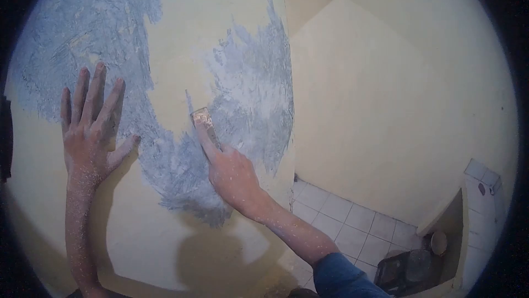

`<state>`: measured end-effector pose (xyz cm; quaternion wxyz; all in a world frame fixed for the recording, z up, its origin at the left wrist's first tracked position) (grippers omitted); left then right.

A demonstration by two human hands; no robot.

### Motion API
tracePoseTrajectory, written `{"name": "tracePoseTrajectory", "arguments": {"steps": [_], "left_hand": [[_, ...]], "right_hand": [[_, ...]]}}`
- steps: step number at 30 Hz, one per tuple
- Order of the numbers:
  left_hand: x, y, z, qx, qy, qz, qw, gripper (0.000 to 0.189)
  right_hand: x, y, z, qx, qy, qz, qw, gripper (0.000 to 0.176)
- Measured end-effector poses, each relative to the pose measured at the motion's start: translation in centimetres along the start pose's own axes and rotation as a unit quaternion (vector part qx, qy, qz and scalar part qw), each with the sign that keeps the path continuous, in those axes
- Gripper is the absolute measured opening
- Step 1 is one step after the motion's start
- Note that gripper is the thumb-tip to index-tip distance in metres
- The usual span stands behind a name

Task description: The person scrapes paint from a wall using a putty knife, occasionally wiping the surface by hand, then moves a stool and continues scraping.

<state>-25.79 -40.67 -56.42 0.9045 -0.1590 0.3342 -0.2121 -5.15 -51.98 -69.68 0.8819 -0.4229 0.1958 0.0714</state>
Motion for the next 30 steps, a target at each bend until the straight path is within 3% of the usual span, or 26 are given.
{"name": "tracePoseTrajectory", "arguments": {"steps": [5, 8, 11, 14, 17, 23, 26, 30], "left_hand": [[0.1, 0.0, 0.1, -0.012, -0.01, 0.032, 0.999, 0.094], [0.0, 0.2, 0.1, 0.006, -0.003, 0.044, 0.999, 0.09], [0.0, 0.0, 0.1, 0.009, 0.0, 0.042, 0.999, 0.09], [0.2, -0.1, 0.1, 0.002, -0.005, 0.046, 0.999, 0.09], [0.1, -0.1, 0.1, 0.004, -0.005, 0.048, 0.999, 0.09], [0.4, -0.7, 0.2, -0.014, -0.006, 0.034, 0.999, 0.09], [0.4, -0.6, 0.1, -0.006, -0.007, 0.039, 0.999, 0.089], [0.6, -0.5, 0.2, -0.003, -0.003, 0.039, 0.999, 0.088]], "right_hand": [[-1.8, -3.0, 1.7, 0.007, 0.016, -0.001, 1.0, 0.075], [-0.2, -0.3, 0.0, -0.011, 0.006, 0.007, 1.0, 0.075], [-0.9, -2.0, 2.3, 0.059, -0.028, 0.018, 0.998, 0.076], [-1.5, -3.5, 2.1, 0.022, 0.001, -0.007, 1.0, 0.076], [-0.1, -1.0, -0.4, -0.024, 0.008, 0.004, 1.0, 0.077], [-0.4, -2.8, 1.0, 0.035, -0.027, -0.021, 0.999, 0.077], [0.3, -0.5, -0.5, -0.004, -0.039, 0.001, 0.999, 0.079], [-0.6, -2.6, 2.4, 0.035, -0.046, 0.015, 0.998, 0.079]]}}
Point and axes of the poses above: each hand's wrist, its own z-axis towards the middle knuckle, its own y-axis out of the palm, x = y × z, the point moved 1 cm from there along z, towards the middle knuckle, and after that the axes turned 12 degrees about -x, right-handed, at the moved point
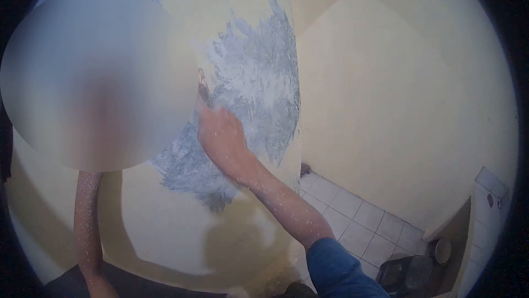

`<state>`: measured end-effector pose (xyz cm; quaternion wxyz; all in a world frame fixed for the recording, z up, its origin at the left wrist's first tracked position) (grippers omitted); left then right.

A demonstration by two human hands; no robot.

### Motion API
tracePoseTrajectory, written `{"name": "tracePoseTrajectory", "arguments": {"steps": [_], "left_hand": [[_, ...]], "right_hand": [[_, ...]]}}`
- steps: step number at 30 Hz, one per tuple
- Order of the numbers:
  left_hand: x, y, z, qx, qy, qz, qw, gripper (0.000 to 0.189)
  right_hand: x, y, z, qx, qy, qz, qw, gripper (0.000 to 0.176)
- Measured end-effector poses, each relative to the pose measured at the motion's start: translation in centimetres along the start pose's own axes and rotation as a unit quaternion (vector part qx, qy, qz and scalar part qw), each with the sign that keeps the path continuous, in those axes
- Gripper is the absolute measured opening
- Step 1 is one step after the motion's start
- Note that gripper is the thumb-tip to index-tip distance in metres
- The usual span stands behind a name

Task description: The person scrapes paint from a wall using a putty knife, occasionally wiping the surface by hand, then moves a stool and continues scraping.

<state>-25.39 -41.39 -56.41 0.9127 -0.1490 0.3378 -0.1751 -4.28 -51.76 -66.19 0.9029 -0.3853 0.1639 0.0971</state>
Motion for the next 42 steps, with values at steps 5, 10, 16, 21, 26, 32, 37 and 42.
{"name": "tracePoseTrajectory", "arguments": {"steps": [5, 10, 16, 21, 26, 32, 37, 42], "left_hand": [[0.1, -0.1, 0.1, 0.004, -0.002, -0.008, 1.0, 0.086], [0.1, -0.6, 0.3, 0.001, 0.005, -0.019, 1.0, 0.087], [-0.9, -1.1, 2.1, -0.02, 0.024, 0.003, 0.999, 0.088], [-1.0, -2.2, 4.4, -0.024, 0.019, 0.016, 0.999, 0.084], [-0.4, -2.2, 5.3, -0.012, 0.001, 0.029, 1.0, 0.084], [-0.5, -2.0, 5.1, -0.014, -0.002, 0.029, 0.999, 0.083], [-0.6, -2.0, 5.2, -0.005, 0.005, 0.023, 1.0, 0.083], [-0.4, -2.2, 5.0, -0.015, -0.001, 0.02, 1.0, 0.083]], "right_hand": [[0.9, 1.3, -2.3, -0.043, 0.003, -0.015, 0.999, 0.077], [-0.1, -1.0, 0.5, -0.023, 0.026, 0.007, 0.999, 0.075], [-0.1, -1.8, 1.2, -0.026, 0.008, 0.016, 0.999, 0.079], [0.0, -1.0, -0.4, -0.021, 0.003, 0.018, 1.0, 0.08], [-0.9, -3.1, 1.3, -0.06, 0.031, 0.043, 0.997, 0.081], [0.3, -0.3, -1.0, -0.092, 0.054, 0.018, 0.994, 0.079], [-0.2, -1.5, -0.2, -0.068, 0.042, 0.014, 0.997, 0.081], [-0.4, -1.9, 0.0, -0.073, 0.041, 0.025, 0.996, 0.082]]}}
Point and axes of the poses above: each hand's wrist, its own z-axis towards the middle knuckle, its own y-axis out of the palm, x = y × z, the point moved 1 cm from there along z, towards the middle knuckle, and after that the axes turned 12 degrees about -x, right-handed, at the moved point
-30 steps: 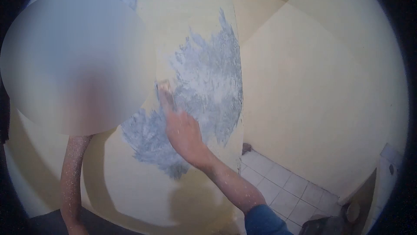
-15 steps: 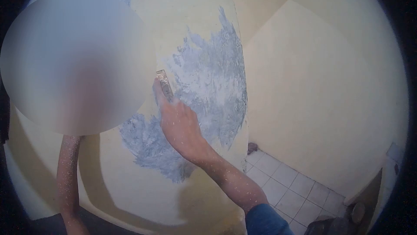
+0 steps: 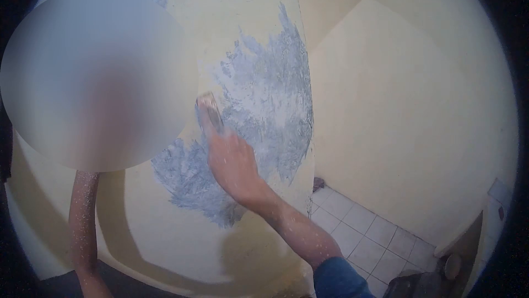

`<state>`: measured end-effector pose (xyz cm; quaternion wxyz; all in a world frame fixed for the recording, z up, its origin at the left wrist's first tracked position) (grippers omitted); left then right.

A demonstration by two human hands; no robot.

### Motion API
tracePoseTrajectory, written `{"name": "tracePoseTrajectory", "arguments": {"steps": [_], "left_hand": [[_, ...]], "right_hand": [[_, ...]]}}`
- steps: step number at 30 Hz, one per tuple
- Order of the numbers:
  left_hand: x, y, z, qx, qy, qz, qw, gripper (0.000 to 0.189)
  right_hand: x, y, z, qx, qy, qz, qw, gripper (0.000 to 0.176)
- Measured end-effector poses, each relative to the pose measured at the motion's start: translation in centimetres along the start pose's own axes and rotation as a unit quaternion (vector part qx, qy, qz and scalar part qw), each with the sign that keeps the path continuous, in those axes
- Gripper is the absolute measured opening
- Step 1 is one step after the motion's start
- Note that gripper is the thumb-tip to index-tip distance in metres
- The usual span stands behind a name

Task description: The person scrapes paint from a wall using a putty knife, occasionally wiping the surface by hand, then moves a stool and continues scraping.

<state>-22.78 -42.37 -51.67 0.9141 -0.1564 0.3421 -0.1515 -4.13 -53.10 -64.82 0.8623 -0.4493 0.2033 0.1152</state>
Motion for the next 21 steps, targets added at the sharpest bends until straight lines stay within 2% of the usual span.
{"name": "tracePoseTrajectory", "arguments": {"steps": [2, 5, 8, 11, 14, 17, 21], "left_hand": [[0.0, 0.0, 0.1, 0.001, -0.001, 0.001, 1.0, 0.083], [-0.1, 0.3, -0.1, 0.008, 0.008, 0.0, 1.0, 0.082], [-0.3, 0.4, 0.1, 0.018, 0.007, 0.005, 1.0, 0.082], [-0.1, 0.4, 0.1, 0.013, 0.01, 0.009, 1.0, 0.083], [-0.1, 0.5, 0.0, 0.017, 0.015, 0.005, 1.0, 0.084], [0.0, 0.6, 0.1, 0.015, 0.013, 0.011, 1.0, 0.084], [0.0, 0.6, -0.1, 0.008, 0.012, 0.014, 1.0, 0.085]], "right_hand": [[-0.7, -1.7, 0.8, 0.011, -0.008, 0.003, 1.0, 0.081], [0.4, 0.8, -0.5, -0.005, 0.013, -0.029, 0.999, 0.077], [-0.5, -0.4, 0.5, 0.04, -0.015, -0.004, 0.999, 0.073], [-0.2, -0.9, 0.9, 0.044, -0.022, -0.02, 0.999, 0.072], [0.4, 0.5, -0.3, 0.008, -0.001, -0.021, 1.0, 0.073], [-0.3, -1.0, 1.5, 0.068, -0.037, 0.002, 0.997, 0.075], [-0.2, -0.5, 0.4, 0.048, -0.021, -0.011, 0.999, 0.076]]}}
Point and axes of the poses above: each hand's wrist, its own z-axis towards the middle knuckle, its own y-axis out of the palm, x = y × z, the point moved 1 cm from there along z, towards the middle knuckle, and after that the axes turned 12 degrees about -x, right-handed, at the moved point
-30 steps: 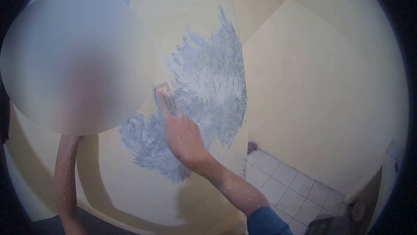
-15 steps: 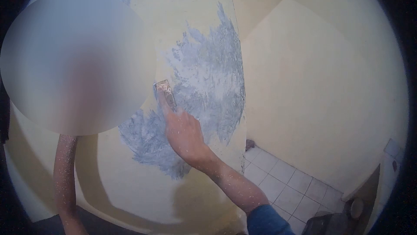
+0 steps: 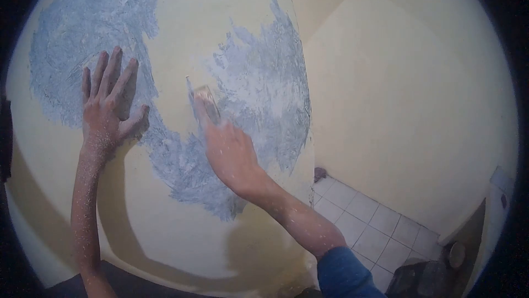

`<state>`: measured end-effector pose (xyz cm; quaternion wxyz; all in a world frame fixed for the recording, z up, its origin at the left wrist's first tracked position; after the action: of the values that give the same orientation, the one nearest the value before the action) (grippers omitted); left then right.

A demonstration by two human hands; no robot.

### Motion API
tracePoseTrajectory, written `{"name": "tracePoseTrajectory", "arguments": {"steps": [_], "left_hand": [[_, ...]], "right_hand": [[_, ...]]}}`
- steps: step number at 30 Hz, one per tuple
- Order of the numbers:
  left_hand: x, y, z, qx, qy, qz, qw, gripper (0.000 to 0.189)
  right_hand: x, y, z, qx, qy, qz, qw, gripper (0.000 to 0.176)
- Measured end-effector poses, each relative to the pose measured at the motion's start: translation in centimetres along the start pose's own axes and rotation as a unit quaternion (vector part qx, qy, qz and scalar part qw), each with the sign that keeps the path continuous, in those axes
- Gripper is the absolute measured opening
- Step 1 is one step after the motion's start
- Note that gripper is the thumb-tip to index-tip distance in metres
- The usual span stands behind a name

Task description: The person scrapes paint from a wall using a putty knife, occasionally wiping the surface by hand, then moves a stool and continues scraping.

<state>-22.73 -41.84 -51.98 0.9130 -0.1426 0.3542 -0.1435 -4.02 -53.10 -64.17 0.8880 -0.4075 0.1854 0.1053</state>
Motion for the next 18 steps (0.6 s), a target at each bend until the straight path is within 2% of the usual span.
{"name": "tracePoseTrajectory", "arguments": {"steps": [2, 5, 8, 11, 14, 18], "left_hand": [[-0.1, -0.1, 0.1, 0.005, -0.008, 0.002, 1.0, 0.085], [0.1, 0.0, 0.2, 0.004, -0.005, 0.006, 1.0, 0.085], [0.1, 0.5, 0.0, 0.008, -0.007, 0.002, 1.0, 0.085], [0.1, 0.1, 0.0, 0.014, -0.01, -0.006, 1.0, 0.085], [0.2, 0.0, 0.1, 0.014, -0.007, -0.004, 1.0, 0.084], [0.2, 0.2, -0.1, 0.016, 0.0, -0.011, 1.0, 0.083]], "right_hand": [[0.3, 0.3, -0.1, -0.036, 0.018, -0.005, 0.999, 0.076], [-0.4, -1.6, 1.8, 0.041, -0.045, -0.032, 0.998, 0.071], [0.4, 0.0, 0.4, 0.034, -0.027, -0.066, 0.997, 0.071], [0.4, -0.1, 0.7, -0.009, -0.005, -0.029, 1.0, 0.075], [-0.3, -2.0, 2.6, 0.045, -0.043, -0.009, 0.998, 0.075], [0.7, 0.2, 1.1, 0.048, -0.031, -0.054, 0.997, 0.076]]}}
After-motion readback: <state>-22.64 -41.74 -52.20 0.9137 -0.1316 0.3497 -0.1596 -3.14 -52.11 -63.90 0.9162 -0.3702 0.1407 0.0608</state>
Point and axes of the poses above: each hand's wrist, its own z-axis towards the middle knuckle, its own y-axis out of the palm, x = y × z, the point moved 1 cm from there along z, towards the middle knuckle, and after that the axes turned 12 degrees about -x, right-handed, at the moved point
